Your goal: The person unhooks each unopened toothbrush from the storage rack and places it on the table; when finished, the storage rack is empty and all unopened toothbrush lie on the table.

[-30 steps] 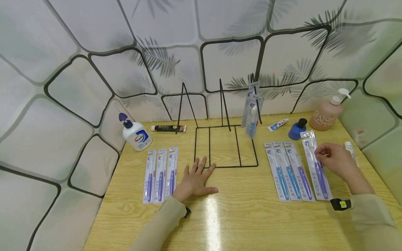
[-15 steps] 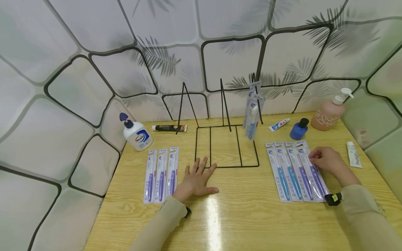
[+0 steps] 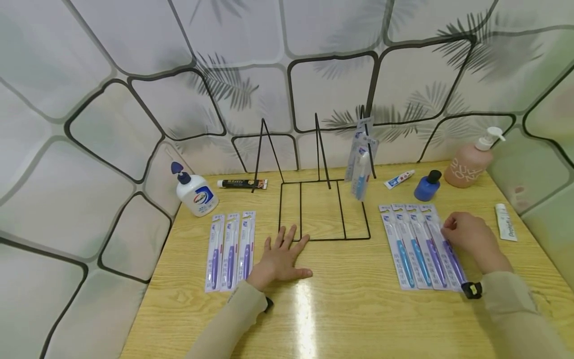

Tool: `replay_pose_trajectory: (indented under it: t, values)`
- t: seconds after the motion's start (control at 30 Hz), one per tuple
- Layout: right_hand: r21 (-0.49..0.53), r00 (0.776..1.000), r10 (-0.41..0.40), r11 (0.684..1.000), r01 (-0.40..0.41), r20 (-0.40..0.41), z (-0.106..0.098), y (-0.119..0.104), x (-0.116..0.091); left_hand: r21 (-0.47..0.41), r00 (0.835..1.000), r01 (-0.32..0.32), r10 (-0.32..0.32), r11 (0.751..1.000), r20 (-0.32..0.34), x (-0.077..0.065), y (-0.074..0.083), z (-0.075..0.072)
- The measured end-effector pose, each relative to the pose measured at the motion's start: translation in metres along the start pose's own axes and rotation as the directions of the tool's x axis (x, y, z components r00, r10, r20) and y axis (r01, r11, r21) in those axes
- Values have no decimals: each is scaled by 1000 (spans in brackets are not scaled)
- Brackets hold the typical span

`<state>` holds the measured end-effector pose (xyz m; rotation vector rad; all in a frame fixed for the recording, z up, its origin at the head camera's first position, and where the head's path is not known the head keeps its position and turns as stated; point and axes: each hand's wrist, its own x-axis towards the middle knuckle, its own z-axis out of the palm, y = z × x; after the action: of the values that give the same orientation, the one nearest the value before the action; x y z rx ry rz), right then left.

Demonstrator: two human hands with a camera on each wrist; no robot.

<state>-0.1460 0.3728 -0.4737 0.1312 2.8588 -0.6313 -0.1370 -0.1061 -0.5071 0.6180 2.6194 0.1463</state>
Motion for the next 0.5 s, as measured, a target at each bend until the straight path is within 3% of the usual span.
replay_pose_trajectory:
  t: [0.17, 0.27, 0.33, 0.5]
  values:
    - [-7, 990, -81, 997, 81, -117, -4, -33, -5, -1, 1000, 2, -2, 1000, 1, -1, 1, -1]
    - [14, 961, -175, 983, 182, -212, -5, -59, -9, -5, 1000, -2, 2, 1000, 1, -2, 2, -2]
    - [34, 929, -241, 965, 261, -282, -5, -77, -11, -10, 1000, -5, 5, 1000, 4, -2, 2, -3]
    - [109, 805, -389, 870, 481, -447, 0, -121, -14, -9, 1000, -5, 5, 1000, 6, -2, 2, -3]
